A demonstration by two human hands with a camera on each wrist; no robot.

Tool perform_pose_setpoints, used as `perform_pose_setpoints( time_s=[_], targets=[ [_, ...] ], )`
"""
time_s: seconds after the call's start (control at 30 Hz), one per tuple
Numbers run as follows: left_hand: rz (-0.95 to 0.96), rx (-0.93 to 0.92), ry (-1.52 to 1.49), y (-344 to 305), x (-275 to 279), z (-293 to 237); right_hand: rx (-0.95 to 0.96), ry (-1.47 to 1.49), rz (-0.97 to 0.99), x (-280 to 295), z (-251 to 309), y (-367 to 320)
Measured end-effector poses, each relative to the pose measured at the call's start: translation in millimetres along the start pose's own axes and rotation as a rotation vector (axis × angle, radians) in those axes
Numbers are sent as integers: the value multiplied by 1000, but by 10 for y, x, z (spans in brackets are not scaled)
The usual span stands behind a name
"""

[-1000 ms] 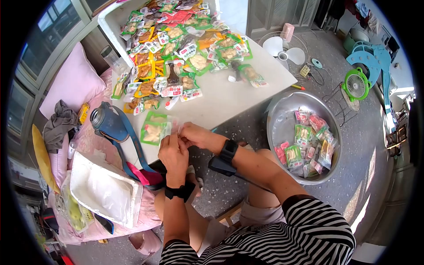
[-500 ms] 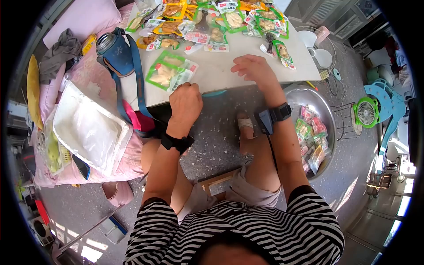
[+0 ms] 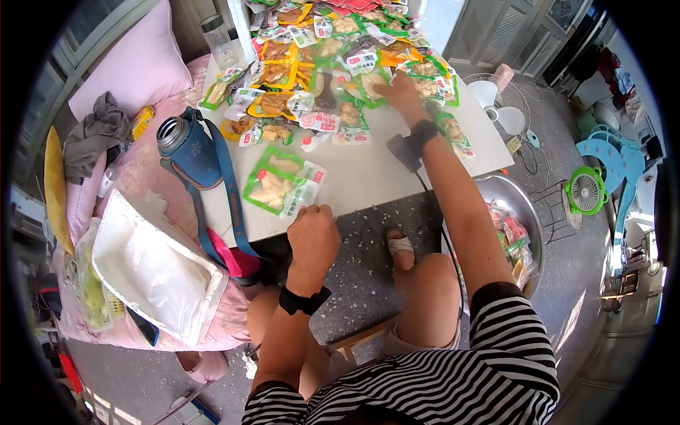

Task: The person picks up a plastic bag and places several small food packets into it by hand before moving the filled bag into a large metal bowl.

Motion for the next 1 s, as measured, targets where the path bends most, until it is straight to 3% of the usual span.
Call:
perform_pose_setpoints(
  time_s=[0.13,0.23,0.33,0.43,0.57,0.63,0.7,0.83,1.0],
  targets=[
    [35,13,-20,16,27,11,74,-252,-67,-91,197,-62],
    [54,19,-15,31,29,15,22,-201,79,56,305,-161],
    [34,21,-19,33,17,12,-20,203,123,290,316,-337],
    [-61,-12,-57,23,1,29,-333,609,107,723,565,-805],
    [-112,-29,-83,29,51,7,-383,1038,233,973,655,-1454],
    [-158,-31,-119,0,70,13,-216,952,262,1011,585,-1795],
    [-218,-30,-157,-1,105,32,-387,908,283,1055,619,-2209],
    [-279,-15,-189,-3,159,42,-390,874,445,911,495,-2678],
    [-320,-38,-168,-27,191,-25,-417,1016,418,792,554,-2692]
  ],
)
Point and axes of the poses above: each hand's wrist, its own y-axis towards the middle knuckle, its own x-axis out of the back of the hand, z = x × y, the point moved 6 cm from there along y, towards the middle knuckle, and after that the axes turned 3 degrees about x, right-handed, at the moved point
